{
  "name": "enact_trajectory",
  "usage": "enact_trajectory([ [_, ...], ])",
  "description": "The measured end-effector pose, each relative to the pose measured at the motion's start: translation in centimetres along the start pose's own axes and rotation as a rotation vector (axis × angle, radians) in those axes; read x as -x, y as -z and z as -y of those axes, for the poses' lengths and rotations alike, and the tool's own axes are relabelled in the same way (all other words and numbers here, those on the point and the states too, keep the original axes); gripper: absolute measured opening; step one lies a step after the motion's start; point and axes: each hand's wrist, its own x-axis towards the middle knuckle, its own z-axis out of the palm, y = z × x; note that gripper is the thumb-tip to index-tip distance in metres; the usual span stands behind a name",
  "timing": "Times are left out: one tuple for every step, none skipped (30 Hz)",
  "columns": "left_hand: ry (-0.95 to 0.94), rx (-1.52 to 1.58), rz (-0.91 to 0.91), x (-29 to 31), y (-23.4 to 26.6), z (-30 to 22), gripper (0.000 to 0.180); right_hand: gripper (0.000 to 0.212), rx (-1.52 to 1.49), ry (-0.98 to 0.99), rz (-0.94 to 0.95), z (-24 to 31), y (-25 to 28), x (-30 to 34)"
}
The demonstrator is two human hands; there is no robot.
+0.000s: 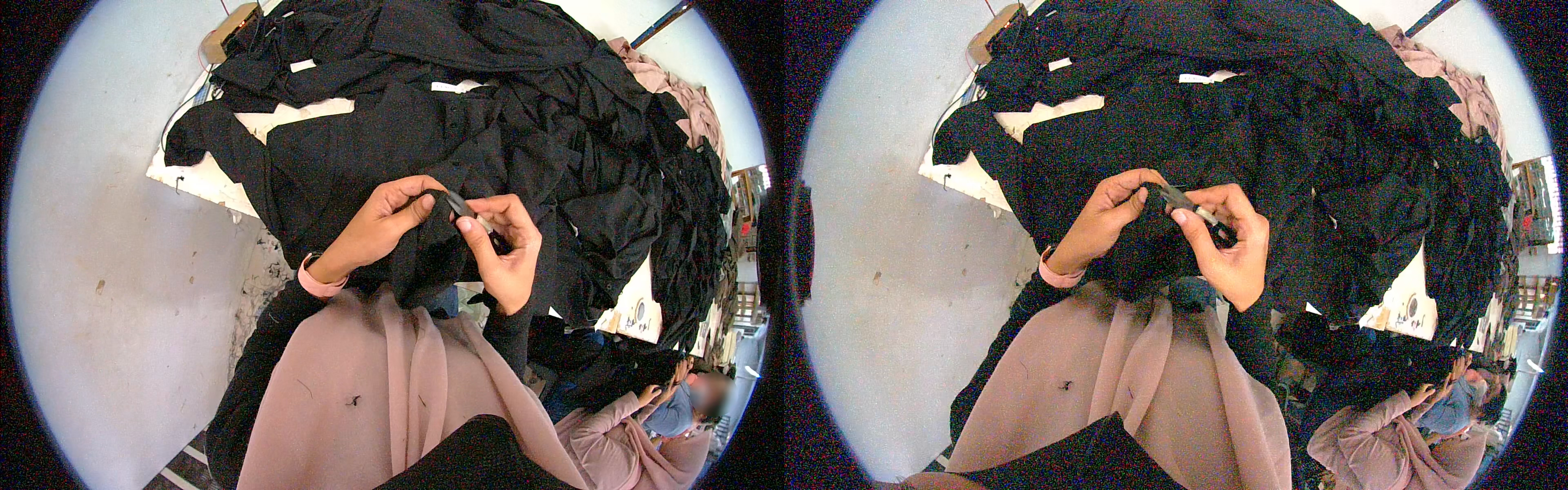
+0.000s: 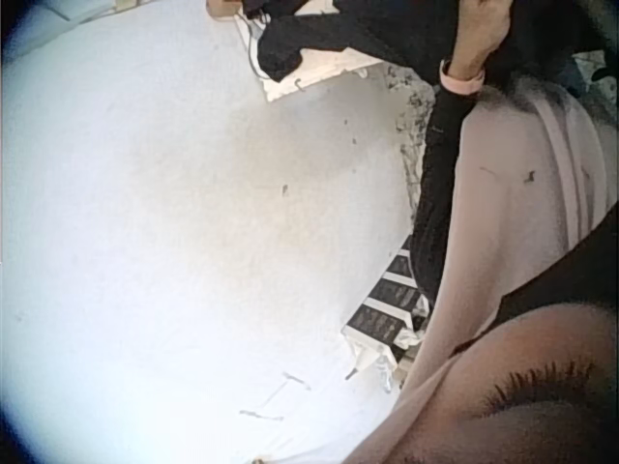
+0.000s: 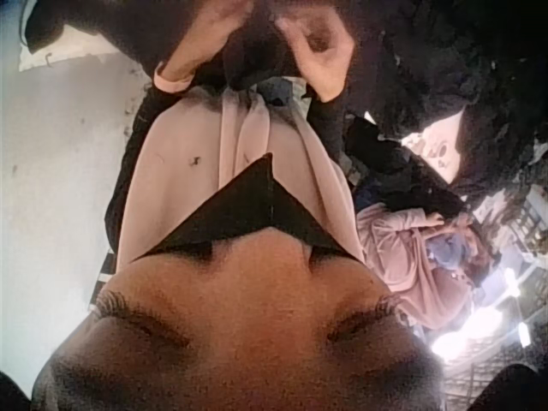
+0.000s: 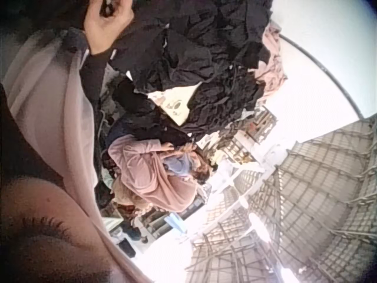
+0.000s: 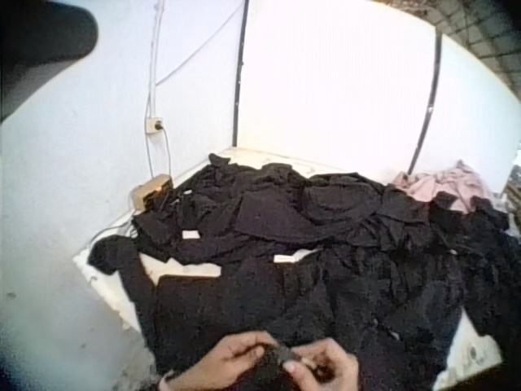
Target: The person uses small scissors to trim loose threads and small fabric bits from black garments laid on a table. The person repeatedly picks up garments, snips threads, and places them back on the pile.
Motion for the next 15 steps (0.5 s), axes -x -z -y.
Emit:
enact_trajectory([
  [0.018,-0.031,-0.03,0.1,0.0,0.0,0.026,0.017,0.02,-0.014,-0.005,-0.1,-0.2,0.0],
  [0.034,-0.062,-0.058,0.1,0.1,0.0,0.024,0.018,0.037,-0.049,-0.022,-0.1,-0.2,0.0],
  [0.039,-0.083,-0.089,0.2,0.2,0.0,0.024,0.026,-0.051,0.007,-0.087,-0.2,-0.4,0.0],
  [0.027,-0.091,-0.126,0.2,0.3,0.1,0.023,0.029,0.005,0.048,-0.12,-0.3,-0.5,-0.1],
  [0.004,-0.088,-0.166,0.2,0.4,0.2,0.022,0.033,0.059,0.09,-0.151,-0.4,-0.5,-0.1],
  [-0.009,-0.073,-0.206,0.1,0.5,0.3,0.022,0.037,0.125,0.12,-0.118,-0.5,-0.4,-0.1],
  [0.054,-0.081,-0.22,0.2,0.7,0.4,0.02,0.042,0.204,0.054,-0.056,-0.6,-0.2,-0.1],
  [0.064,-0.012,-0.229,0.2,0.7,0.5,0.021,0.039,0.124,-0.078,-0.022,-0.9,-0.1,-0.3],
  [0.073,0.057,-0.236,0.1,0.8,0.7,0.023,0.037,0.136,-0.03,-0.045,-1.1,0.0,-0.3],
  [0.08,0.126,-0.244,0.1,0.8,0.8,0.024,0.035,0.156,-0.006,-0.084,-1.3,0.0,-0.3],
  [0.122,0.318,-0.258,0.2,0.7,0.9,0.028,0.033,0.161,-0.009,-0.086,-1.6,0.1,-0.3],
  [0.163,0.509,-0.272,0.4,0.6,0.9,0.032,0.032,0.165,-0.012,-0.087,-1.8,0.1,-0.3],
  [0.175,0.716,-0.242,0.6,0.4,0.9,0.035,0.031,0.169,-0.014,-0.09,-2.0,0.0,-0.2],
  [0.217,0.794,-0.268,0.8,0.3,0.9,0.036,0.03,0.156,-0.035,-0.095,-2.1,-0.1,-0.3],
  [0.239,0.895,-0.257,1.3,0.0,0.7,0.036,0.029,0.147,-0.067,-0.099,-2.1,-0.2,0.0],
])
